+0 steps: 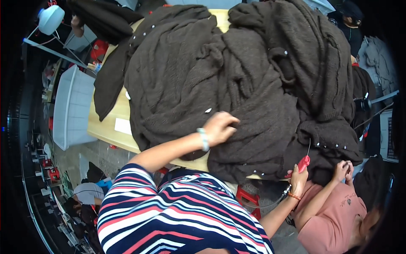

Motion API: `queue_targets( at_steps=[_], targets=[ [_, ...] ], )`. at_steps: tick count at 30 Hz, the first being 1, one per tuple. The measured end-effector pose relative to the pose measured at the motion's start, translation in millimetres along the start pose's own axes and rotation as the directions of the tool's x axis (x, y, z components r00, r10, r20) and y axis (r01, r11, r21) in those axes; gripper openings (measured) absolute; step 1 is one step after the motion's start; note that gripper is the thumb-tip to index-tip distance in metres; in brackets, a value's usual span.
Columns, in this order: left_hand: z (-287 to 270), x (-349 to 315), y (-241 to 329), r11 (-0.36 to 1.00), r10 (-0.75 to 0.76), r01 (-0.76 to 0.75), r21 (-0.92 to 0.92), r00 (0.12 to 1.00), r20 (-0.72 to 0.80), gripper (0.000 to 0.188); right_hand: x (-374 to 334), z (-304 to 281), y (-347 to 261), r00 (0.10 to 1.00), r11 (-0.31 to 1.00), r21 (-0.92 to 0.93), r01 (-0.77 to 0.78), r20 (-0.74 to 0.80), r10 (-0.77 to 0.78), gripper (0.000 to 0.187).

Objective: Trim loose threads from finished garments using scissors in a factory setting.

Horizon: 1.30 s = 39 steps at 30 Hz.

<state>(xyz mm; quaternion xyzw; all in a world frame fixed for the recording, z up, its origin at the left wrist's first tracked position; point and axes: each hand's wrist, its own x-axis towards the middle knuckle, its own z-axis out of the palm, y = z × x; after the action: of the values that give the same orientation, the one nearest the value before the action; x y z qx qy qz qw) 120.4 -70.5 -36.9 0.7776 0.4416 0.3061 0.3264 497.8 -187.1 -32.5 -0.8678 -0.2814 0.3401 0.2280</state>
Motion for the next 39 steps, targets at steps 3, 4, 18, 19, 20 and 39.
queue_targets(
  at_steps=[3, 4, 18, 19, 20, 39],
  targets=[
    [-57, -78, -55, 0.925, -0.100, 0.139, 0.354, 0.987, -0.127, 0.043, -56, 15, -38, 0.983, 0.982, -0.039, 0.182, 0.018, -0.182, 0.017],
    [-72, -94, -61, 0.867, -0.170, 0.210, 0.452, 0.977, -0.127, 0.051, -66, 23, -44, 0.957, 0.957, -0.012, 0.289, 0.018, -0.289, 0.018],
    [-128, -75, -99, 0.960, -0.239, 0.163, -0.228, 0.901, -0.363, 0.007, -166, 132, -138, 0.716, 0.697, -0.170, 0.696, 0.234, -0.658, 0.025],
    [-162, -62, -85, 0.944, -0.306, 0.217, -0.247, 0.855, -0.420, 0.008, -165, 132, -136, 0.723, 0.703, -0.173, 0.690, 0.217, -0.656, 0.025],
    [-191, -61, -99, 0.834, -0.409, 0.109, -0.541, 0.781, -0.471, 0.010, -165, 132, -136, 0.733, 0.718, -0.159, 0.677, 0.233, -0.639, 0.029],
    [-139, -22, -42, 0.407, 0.185, -0.427, 0.808, 0.904, 0.385, 0.058, -150, 174, -162, 0.760, 0.773, -0.101, 0.626, 0.303, -0.575, 0.027]
  ],
)
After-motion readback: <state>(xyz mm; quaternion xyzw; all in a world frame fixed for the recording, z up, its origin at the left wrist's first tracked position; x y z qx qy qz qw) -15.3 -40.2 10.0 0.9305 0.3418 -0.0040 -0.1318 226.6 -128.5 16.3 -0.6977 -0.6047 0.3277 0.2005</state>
